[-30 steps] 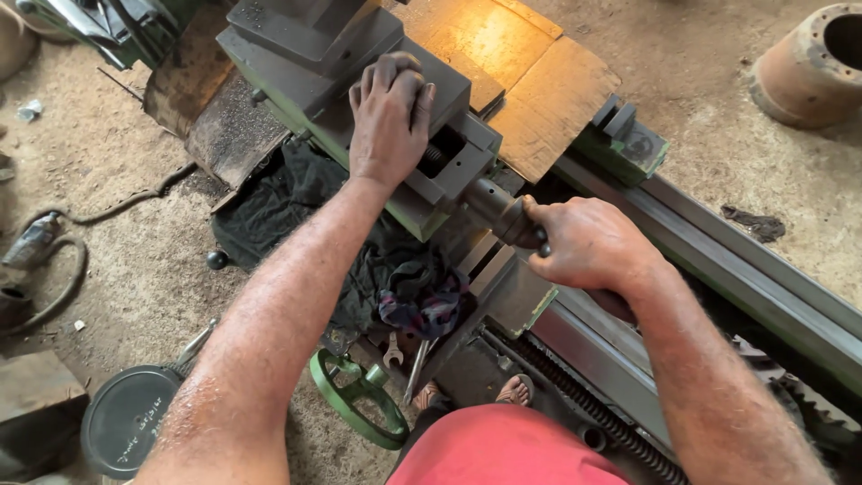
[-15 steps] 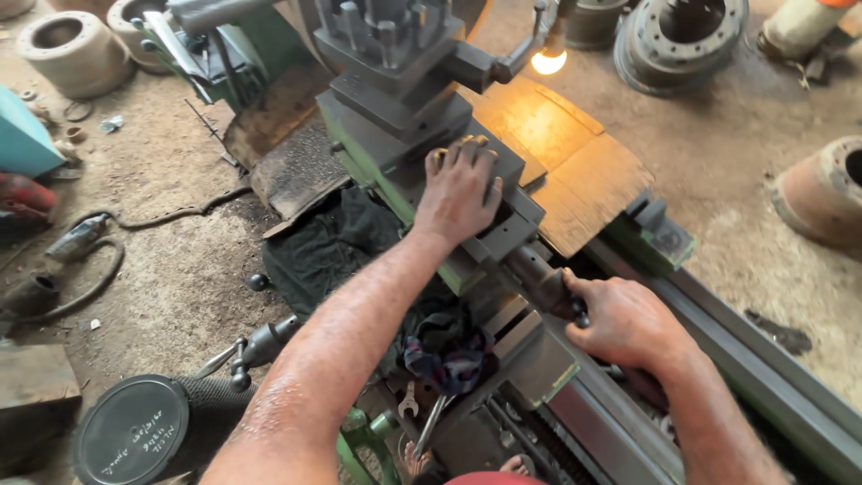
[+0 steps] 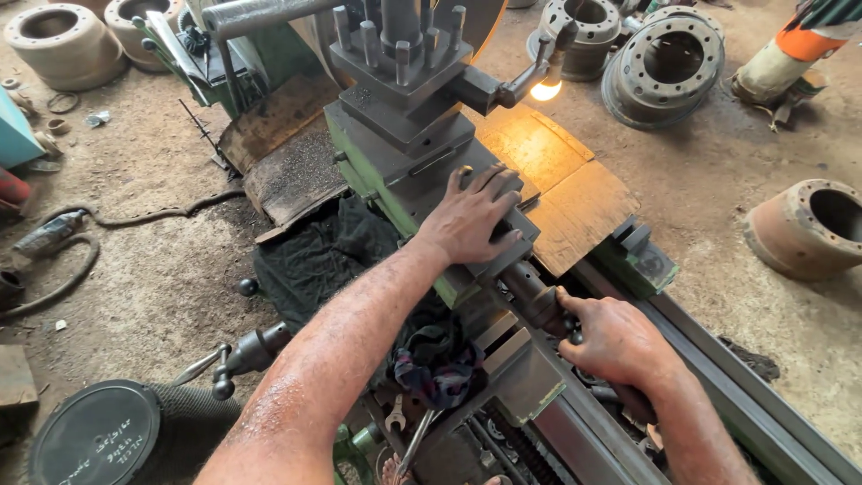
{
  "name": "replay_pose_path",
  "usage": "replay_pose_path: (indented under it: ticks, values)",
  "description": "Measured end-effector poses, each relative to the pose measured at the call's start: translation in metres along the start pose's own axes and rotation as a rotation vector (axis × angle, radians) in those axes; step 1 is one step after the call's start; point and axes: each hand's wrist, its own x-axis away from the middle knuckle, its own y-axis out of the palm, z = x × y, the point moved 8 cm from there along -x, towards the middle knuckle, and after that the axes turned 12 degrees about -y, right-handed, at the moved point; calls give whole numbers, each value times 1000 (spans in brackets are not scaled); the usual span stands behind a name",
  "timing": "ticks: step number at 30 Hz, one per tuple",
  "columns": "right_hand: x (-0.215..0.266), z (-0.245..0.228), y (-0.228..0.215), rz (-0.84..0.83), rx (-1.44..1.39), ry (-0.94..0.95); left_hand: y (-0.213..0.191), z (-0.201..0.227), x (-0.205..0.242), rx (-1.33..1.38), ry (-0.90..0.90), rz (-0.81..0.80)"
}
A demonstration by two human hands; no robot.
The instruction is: Operate a lathe to machine a large metal cylindrical component, adjusting the tool bit and carriage.
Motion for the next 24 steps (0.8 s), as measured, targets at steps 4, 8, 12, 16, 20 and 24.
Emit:
replay_pose_path:
  ticks: [4,8,12,16,20,24]
  values:
    - [0,1,0,24,-30,-16,-3,-9,-2,-28,-128,57]
    - [1,-2,-1,-3,-17,-4,-2,-20,-5,35,-271,15]
    - [1,0,-1,18,-30,-13,-3,-20,-5,58,-267,9]
    - [2,-2,-3,42,-24,-39,0,-18,-4,25,-233,32]
    - [-1,2,1,89,-34,-91,-2,-16,-3,55,-202,52]
    - [1,0,-2,69,-46,-58,1,1,0,-71,-16,10]
